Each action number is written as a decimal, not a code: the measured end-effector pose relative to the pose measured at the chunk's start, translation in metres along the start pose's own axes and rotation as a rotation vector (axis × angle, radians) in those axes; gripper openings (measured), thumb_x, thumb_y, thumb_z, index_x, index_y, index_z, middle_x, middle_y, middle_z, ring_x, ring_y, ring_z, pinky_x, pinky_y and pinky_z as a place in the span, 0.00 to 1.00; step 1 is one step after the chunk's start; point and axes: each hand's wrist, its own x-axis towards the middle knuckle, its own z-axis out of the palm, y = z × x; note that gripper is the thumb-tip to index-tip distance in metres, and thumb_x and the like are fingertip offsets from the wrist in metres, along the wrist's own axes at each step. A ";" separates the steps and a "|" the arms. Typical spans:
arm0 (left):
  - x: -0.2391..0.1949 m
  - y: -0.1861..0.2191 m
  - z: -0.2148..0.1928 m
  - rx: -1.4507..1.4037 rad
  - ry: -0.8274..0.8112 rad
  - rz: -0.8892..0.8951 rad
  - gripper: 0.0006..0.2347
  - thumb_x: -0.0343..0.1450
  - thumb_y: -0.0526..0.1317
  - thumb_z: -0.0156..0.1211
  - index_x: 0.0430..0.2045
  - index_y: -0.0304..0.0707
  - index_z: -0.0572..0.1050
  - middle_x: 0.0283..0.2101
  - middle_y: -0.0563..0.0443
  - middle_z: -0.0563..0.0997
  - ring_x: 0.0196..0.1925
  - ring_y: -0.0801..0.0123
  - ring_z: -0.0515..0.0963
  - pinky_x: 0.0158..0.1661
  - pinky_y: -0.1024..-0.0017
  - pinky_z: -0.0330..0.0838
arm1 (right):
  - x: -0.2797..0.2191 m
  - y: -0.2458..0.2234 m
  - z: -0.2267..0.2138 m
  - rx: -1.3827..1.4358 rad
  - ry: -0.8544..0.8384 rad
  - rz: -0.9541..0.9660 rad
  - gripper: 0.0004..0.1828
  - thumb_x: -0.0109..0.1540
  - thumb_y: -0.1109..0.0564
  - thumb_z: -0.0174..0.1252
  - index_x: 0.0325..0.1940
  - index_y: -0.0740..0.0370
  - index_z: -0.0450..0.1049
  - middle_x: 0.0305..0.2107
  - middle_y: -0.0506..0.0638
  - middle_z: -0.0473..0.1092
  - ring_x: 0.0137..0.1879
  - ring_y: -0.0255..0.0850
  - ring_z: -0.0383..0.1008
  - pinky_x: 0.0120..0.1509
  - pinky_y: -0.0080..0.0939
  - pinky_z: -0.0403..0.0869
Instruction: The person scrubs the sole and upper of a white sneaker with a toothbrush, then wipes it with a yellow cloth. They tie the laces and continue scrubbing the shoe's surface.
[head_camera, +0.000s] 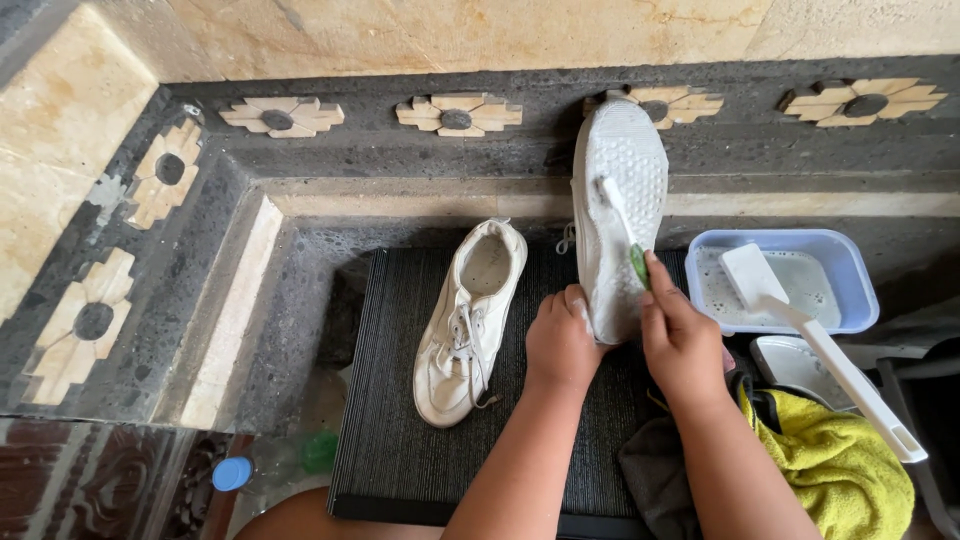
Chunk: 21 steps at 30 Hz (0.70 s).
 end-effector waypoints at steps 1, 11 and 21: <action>-0.003 -0.003 0.006 0.003 -0.001 0.003 0.32 0.48 0.52 0.78 0.37 0.29 0.72 0.26 0.46 0.74 0.31 0.57 0.80 0.36 0.68 0.80 | 0.002 0.005 -0.001 0.004 0.002 0.001 0.24 0.69 0.64 0.52 0.70 0.55 0.72 0.58 0.60 0.70 0.63 0.57 0.71 0.63 0.60 0.73; -0.005 -0.004 0.012 0.014 0.045 0.023 0.31 0.49 0.53 0.78 0.36 0.28 0.73 0.25 0.45 0.75 0.30 0.55 0.81 0.35 0.67 0.81 | -0.005 0.019 -0.008 -0.011 0.059 0.031 0.23 0.69 0.66 0.50 0.69 0.61 0.71 0.59 0.60 0.70 0.62 0.59 0.71 0.64 0.64 0.72; -0.002 -0.005 0.007 -0.119 -0.330 -0.173 0.37 0.48 0.53 0.85 0.43 0.30 0.70 0.39 0.40 0.78 0.41 0.48 0.77 0.30 0.54 0.74 | -0.024 0.005 -0.004 0.087 0.075 0.293 0.27 0.67 0.57 0.49 0.72 0.50 0.66 0.65 0.51 0.68 0.73 0.36 0.64 0.72 0.33 0.61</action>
